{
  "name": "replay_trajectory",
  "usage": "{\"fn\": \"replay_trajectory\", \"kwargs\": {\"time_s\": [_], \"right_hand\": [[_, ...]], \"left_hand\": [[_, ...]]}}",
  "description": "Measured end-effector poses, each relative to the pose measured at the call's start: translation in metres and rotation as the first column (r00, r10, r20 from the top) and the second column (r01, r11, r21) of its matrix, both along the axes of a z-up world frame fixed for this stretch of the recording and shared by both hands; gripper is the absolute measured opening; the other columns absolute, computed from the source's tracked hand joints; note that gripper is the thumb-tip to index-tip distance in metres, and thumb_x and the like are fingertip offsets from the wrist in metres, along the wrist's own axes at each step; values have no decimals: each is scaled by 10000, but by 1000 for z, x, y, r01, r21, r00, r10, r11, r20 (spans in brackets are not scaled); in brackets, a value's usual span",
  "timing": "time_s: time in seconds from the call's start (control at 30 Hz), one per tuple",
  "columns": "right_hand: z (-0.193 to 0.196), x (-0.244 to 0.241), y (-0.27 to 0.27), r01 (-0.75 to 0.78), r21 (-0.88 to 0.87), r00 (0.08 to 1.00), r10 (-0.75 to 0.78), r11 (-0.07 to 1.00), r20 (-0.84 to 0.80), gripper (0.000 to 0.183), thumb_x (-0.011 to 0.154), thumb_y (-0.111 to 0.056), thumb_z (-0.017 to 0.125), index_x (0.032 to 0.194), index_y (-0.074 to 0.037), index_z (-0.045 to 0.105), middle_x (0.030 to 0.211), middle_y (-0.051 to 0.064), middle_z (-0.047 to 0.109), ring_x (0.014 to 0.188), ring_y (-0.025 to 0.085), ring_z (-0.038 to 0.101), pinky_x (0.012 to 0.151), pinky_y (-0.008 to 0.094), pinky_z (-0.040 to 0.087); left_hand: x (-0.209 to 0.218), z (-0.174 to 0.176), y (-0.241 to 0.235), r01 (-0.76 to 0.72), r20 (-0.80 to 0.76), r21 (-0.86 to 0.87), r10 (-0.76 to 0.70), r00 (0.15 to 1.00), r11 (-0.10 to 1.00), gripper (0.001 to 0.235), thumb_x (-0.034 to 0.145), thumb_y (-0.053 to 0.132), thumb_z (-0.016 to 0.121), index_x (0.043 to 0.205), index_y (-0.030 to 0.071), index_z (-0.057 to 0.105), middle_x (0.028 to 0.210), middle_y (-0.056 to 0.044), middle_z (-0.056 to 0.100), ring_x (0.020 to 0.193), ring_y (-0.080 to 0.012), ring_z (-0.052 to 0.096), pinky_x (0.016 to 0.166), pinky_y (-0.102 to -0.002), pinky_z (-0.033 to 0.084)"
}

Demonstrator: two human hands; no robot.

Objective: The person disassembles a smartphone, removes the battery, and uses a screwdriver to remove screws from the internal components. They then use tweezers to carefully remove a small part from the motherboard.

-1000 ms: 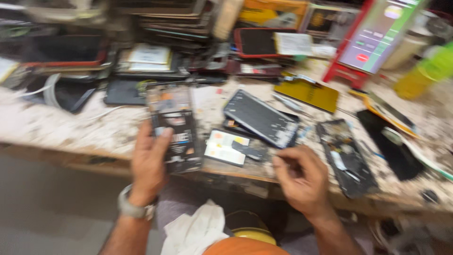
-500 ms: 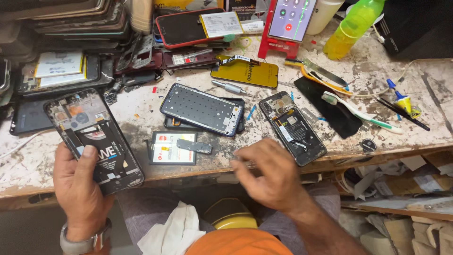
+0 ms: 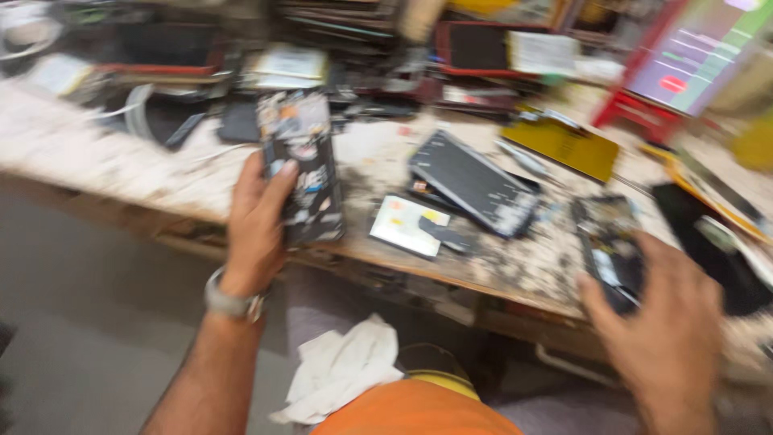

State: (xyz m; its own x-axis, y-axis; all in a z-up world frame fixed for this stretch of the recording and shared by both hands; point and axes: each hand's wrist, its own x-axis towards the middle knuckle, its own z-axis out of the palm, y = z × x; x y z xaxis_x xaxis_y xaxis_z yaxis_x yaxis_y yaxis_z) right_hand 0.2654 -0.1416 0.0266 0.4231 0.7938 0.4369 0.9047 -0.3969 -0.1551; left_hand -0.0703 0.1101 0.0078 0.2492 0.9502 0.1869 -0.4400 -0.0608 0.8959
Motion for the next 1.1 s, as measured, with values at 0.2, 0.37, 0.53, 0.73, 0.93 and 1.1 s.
{"fn": "replay_trajectory", "kwargs": {"time_s": [0.2, 0.37, 0.53, 0.73, 0.93, 1.1], "right_hand": [[-13, 10, -2, 8, -12, 995, -6, 1000, 100, 700, 864, -463, 801, 1369, -19, 608, 1283, 188, 645, 1162, 375, 621, 1054, 465, 471], [-13, 7, 9, -55, 146, 998, 61, 988, -31, 682, 825, -328, 827, 1387, -18, 596, 1285, 194, 640, 1220, 398, 581, 1090, 501, 444], [-15, 3, 3, -57, 256, 994, 80, 965, -79, 678, 788, -194, 840, 1364, -24, 524, 1329, 197, 606, 1212, 416, 554, 1069, 511, 428], [-3, -6, 2, -60, 367, 994, 91, 928, -68, 741, 764, -117, 865, 1389, -46, 473, 1414, 180, 578, 1259, 384, 557, 1109, 509, 427], [-5, -6, 0, -59, 406, 992, 98, 912, -76, 773, 759, -95, 877, 1398, -51, 445, 1434, 197, 560, 1283, 378, 552, 1116, 494, 430], [-3, -4, -5, -86, 445, 992, 118, 891, -46, 779, 781, -101, 887, 1412, -52, 432, 1434, 195, 553, 1306, 366, 547, 1143, 489, 429]], "left_hand": [[-35, 4, 33, -136, 21, -91, 139, 990, 987, 224, 1043, 88, 570, 1257, 21, 580, 1114, -65, 697, 975, -134, 688, 879, -308, 593], [-41, 12, 29, -123, -11, -223, 124, 992, 967, 277, 1012, 108, 550, 1287, 73, 550, 1165, -64, 675, 1002, -183, 691, 841, -370, 597], [-20, 17, 24, -40, -13, -180, 38, 999, 983, 304, 1065, 23, 475, 1366, 8, 515, 1296, -117, 662, 1196, -261, 675, 1021, -512, 610], [-18, 8, 29, -10, 12, -183, 13, 1000, 983, 272, 1046, 1, 476, 1306, 38, 548, 1297, -131, 662, 1226, -297, 664, 1081, -530, 566], [-24, 8, 21, 51, 65, -171, -40, 997, 984, 68, 1106, 28, 545, 1054, 72, 556, 1281, -100, 605, 1334, -332, 594, 1221, -581, 429], [-18, 18, 14, 4, -23, -208, -9, 1000, 978, 168, 1027, 182, 607, 1157, 93, 548, 1353, -65, 602, 1418, -305, 528, 1228, -529, 365]]}}
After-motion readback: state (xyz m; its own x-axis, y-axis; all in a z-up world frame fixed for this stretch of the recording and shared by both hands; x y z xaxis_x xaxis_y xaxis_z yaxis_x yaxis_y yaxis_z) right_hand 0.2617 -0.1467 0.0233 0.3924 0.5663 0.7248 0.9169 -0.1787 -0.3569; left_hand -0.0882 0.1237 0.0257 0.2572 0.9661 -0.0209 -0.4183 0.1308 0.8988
